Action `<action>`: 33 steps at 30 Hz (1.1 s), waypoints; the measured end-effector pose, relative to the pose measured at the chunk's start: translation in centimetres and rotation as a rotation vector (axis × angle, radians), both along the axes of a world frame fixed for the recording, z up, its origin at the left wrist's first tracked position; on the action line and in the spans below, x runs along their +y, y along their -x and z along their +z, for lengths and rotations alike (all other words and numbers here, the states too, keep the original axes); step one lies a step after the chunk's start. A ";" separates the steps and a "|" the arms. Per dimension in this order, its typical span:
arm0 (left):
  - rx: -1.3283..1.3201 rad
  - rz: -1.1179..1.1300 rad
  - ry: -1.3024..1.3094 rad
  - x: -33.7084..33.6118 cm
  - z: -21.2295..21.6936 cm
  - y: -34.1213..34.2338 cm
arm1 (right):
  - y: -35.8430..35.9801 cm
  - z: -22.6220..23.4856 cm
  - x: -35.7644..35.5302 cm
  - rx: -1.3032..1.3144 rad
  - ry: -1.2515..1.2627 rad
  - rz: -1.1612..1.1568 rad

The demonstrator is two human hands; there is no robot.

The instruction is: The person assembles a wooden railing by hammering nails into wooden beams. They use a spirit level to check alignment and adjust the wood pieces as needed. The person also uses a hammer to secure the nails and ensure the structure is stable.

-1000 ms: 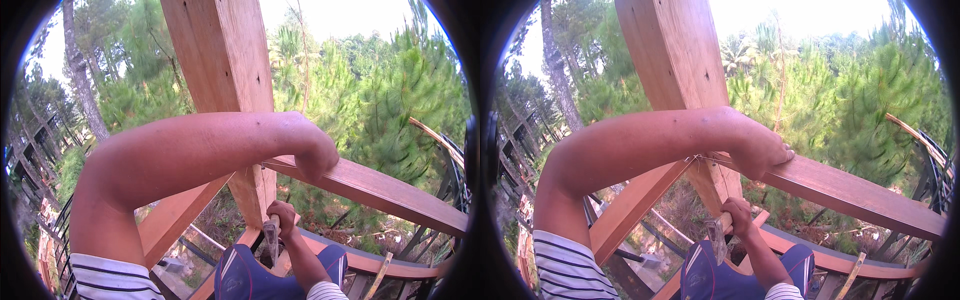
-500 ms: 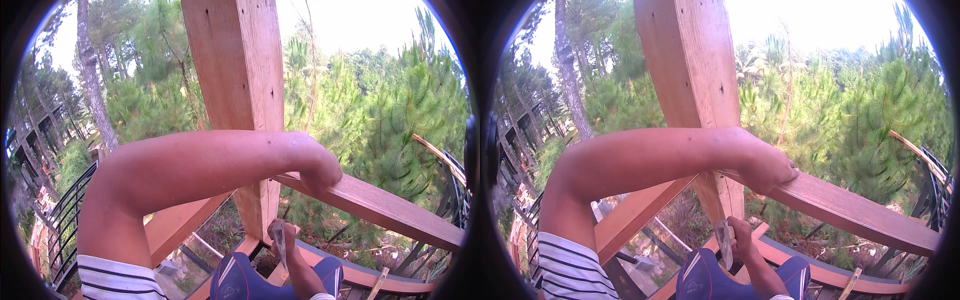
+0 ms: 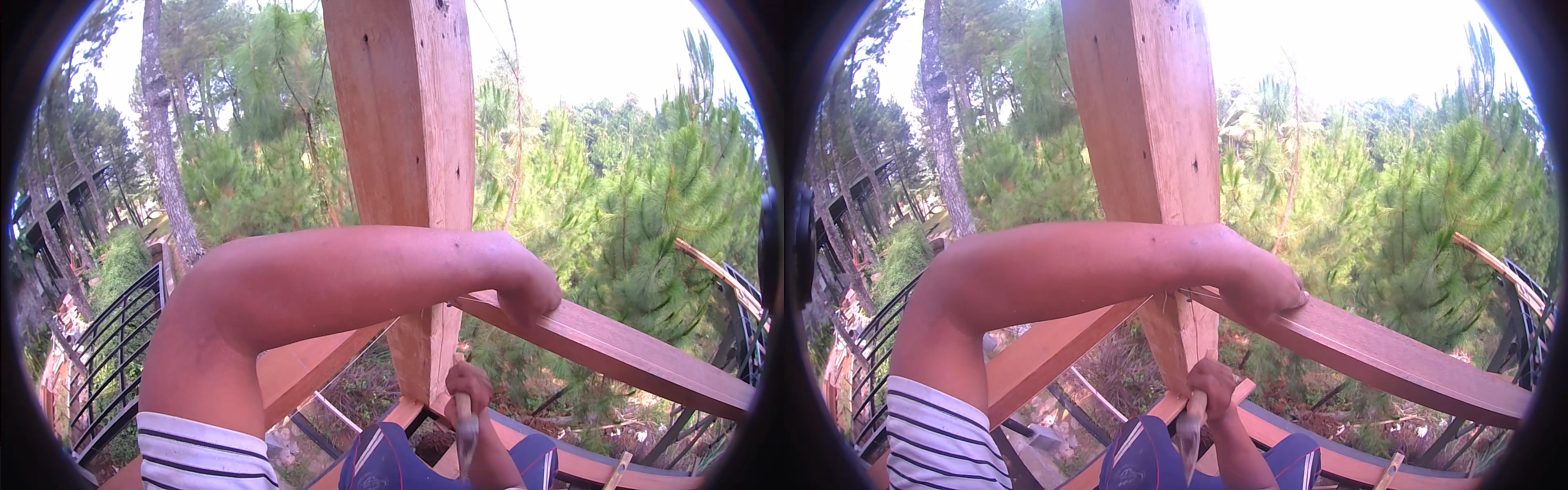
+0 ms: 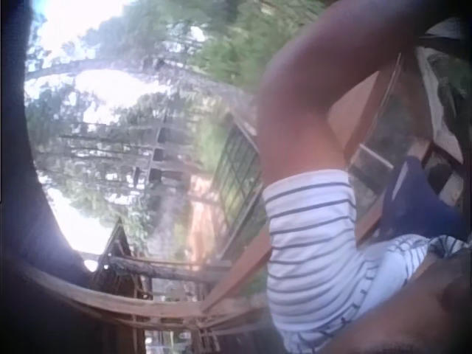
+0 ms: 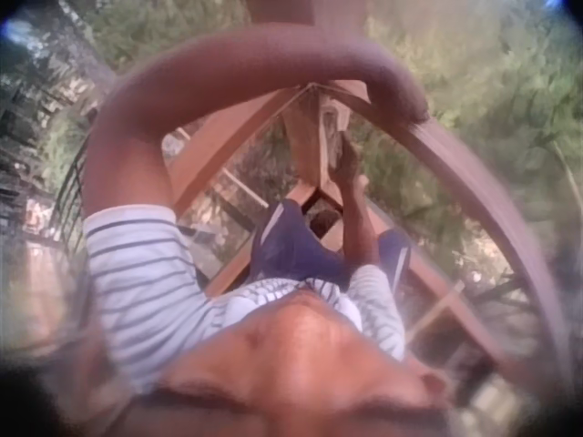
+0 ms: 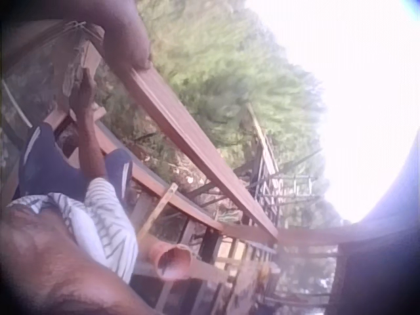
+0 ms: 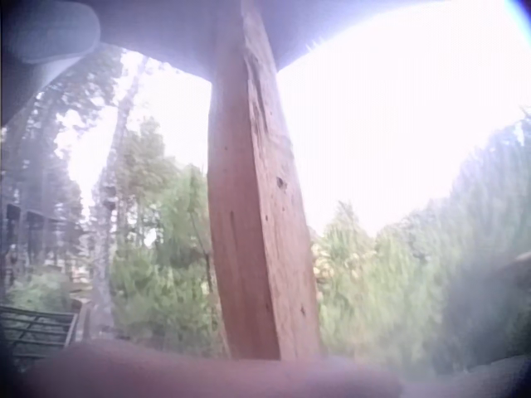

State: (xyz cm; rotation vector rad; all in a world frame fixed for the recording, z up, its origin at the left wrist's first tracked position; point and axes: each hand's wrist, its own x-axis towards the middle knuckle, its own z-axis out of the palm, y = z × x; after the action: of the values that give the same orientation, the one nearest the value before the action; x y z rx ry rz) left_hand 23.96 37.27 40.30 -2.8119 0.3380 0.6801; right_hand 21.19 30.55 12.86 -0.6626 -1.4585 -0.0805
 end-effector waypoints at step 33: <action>0.018 0.173 -0.059 -1.7 1.1 0.5 | 5.2 3.1 -2.1 1.977 0.209 1.522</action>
State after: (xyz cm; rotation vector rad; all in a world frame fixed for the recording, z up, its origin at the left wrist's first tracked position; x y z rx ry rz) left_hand 23.48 35.59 41.37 -2.8024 0.0767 0.7389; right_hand 16.02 28.45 15.95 0.4492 0.3156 1.4769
